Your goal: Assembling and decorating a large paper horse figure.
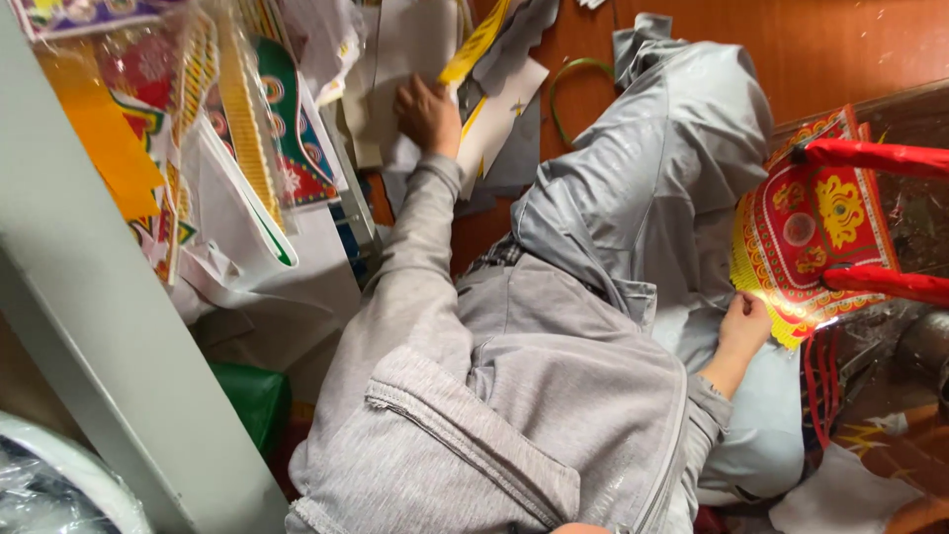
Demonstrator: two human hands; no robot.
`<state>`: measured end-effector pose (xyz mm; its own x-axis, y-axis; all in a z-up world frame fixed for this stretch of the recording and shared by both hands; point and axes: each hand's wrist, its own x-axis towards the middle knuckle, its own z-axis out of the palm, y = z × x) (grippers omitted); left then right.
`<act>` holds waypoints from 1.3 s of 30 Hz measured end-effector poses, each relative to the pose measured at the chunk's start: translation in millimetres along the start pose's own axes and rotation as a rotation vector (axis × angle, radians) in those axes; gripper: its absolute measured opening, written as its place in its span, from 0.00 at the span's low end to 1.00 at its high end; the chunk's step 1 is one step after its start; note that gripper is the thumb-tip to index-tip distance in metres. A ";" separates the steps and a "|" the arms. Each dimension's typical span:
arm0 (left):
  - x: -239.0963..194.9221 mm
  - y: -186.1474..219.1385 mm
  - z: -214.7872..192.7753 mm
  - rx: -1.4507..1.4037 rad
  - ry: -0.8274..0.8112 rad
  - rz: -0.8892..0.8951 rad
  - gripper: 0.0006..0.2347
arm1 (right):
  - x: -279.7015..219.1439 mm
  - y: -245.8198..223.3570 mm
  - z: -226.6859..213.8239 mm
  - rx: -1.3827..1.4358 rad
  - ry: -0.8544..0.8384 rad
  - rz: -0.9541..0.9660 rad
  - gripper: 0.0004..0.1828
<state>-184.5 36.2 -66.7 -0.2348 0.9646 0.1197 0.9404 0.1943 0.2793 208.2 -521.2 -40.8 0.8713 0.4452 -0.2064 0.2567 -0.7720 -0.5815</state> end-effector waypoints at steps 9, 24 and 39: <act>12.4 -25.6 -0.9 0.026 0.222 0.024 0.16 | -3.1 -5.5 -4.8 -0.013 -0.031 -0.003 0.10; -68.8 11.3 -11.5 -0.317 -0.056 0.120 0.03 | 65.5 -40.1 -51.4 0.094 -0.673 0.740 0.15; -74.1 23.8 -36.0 -0.161 -0.118 0.219 0.09 | 69.5 -44.5 -42.7 0.038 -0.694 0.725 0.19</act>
<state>-153.6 -37.1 -34.7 0.0089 0.9964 0.0845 0.9122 -0.0427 0.4076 275.3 -475.3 4.3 0.3724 0.0483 -0.9268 -0.2633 -0.9521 -0.1554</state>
